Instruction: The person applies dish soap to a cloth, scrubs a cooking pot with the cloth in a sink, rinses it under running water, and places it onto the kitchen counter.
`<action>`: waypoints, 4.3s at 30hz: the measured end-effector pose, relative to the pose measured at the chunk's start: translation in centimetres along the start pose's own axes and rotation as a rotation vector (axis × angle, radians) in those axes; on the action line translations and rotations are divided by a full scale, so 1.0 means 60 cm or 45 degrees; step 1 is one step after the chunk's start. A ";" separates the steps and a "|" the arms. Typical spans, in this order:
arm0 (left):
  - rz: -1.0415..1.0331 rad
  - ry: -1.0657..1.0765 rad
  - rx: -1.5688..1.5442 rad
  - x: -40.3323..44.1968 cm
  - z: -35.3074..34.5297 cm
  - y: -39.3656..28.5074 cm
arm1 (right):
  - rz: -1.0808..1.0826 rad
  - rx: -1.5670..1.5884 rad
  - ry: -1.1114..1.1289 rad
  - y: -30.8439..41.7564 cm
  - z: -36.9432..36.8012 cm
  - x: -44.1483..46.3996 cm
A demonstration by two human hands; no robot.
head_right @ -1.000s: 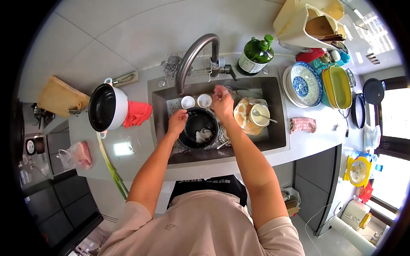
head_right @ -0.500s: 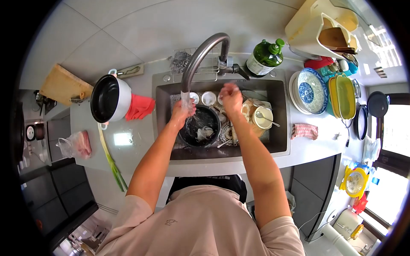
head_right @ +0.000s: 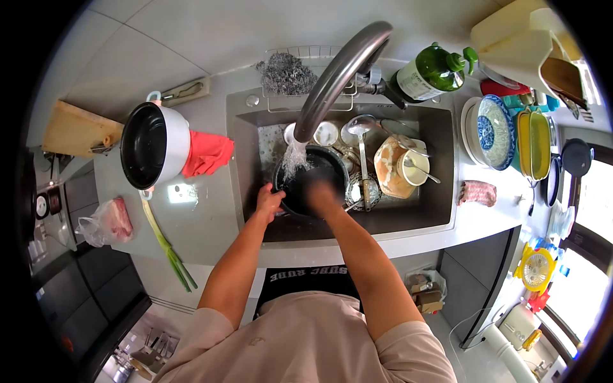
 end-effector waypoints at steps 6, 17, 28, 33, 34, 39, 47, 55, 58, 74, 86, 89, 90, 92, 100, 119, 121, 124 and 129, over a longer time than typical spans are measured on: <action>-0.244 0.105 0.291 -0.089 -0.011 -0.070 | -0.092 0.599 0.263 0.047 0.040 0.075; -0.215 0.239 -0.025 -0.189 0.015 -0.171 | 0.199 0.071 0.519 0.063 0.301 0.109; -0.501 0.165 -0.139 -0.316 0.024 -0.224 | -0.098 -0.241 -0.185 0.012 0.283 0.122; -0.698 0.041 0.056 -0.272 0.018 -0.212 | -0.013 0.931 -0.021 0.025 0.199 0.113; -0.710 0.006 0.068 -0.261 0.021 -0.209 | -0.085 0.914 0.045 0.048 0.247 0.120; -0.740 -0.039 -0.034 -0.243 0.037 -0.239 | -0.110 0.851 0.205 0.137 0.376 0.087; -0.612 -0.062 -0.068 -0.265 -0.005 -0.249 | -0.125 0.347 0.184 0.129 0.370 0.064; -0.885 -0.164 0.762 -0.241 0.032 -0.275 | 0.321 -0.171 0.306 0.039 0.377 0.034; -1.356 -0.507 0.259 -0.230 -0.001 -0.177 | 0.218 -0.131 0.291 0.082 0.390 0.051; -0.827 -0.430 0.523 -0.099 0.001 -0.119 | 0.330 -0.202 0.329 0.029 0.306 0.026; -0.857 -0.214 0.517 -0.015 -0.010 0.012 | 0.094 -0.055 0.590 0.014 0.185 -0.038; -0.780 -0.228 0.543 -0.052 -0.014 -0.001 | 0.101 0.207 0.840 0.010 0.216 -0.036; -0.780 -0.224 0.544 -0.058 -0.015 -0.008 | 0.030 0.426 0.829 0.001 0.216 -0.038; -0.532 -0.200 0.498 -0.068 -0.013 -0.024 | -0.044 0.636 0.808 -0.018 0.217 -0.035; -1.142 -0.299 0.933 -0.058 -0.096 -0.155 | -0.427 0.911 0.154 -0.075 0.303 0.037; -0.860 0.172 0.174 -0.122 -0.259 -0.302 | -0.877 0.785 -0.765 -0.218 0.428 0.129; -0.888 0.125 0.199 -0.105 -0.251 -0.287 | -0.793 0.664 -0.740 -0.210 0.428 0.119; -1.006 0.059 0.541 -0.090 -0.214 -0.272 | -0.872 0.995 -0.730 -0.187 0.419 0.105; -1.156 -0.216 0.887 -0.069 -0.127 -0.199 | -0.802 0.798 -0.428 -0.104 0.283 0.056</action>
Point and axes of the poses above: each hand's wrist, its own x-axis towards the middle knuckle, its own z-axis out of the back of the hand, y = z × x, the point moved 2 cm from there along x, towards the middle knuckle, and after that the axes turned 4 degrees about -x, right-handed, at the moved point
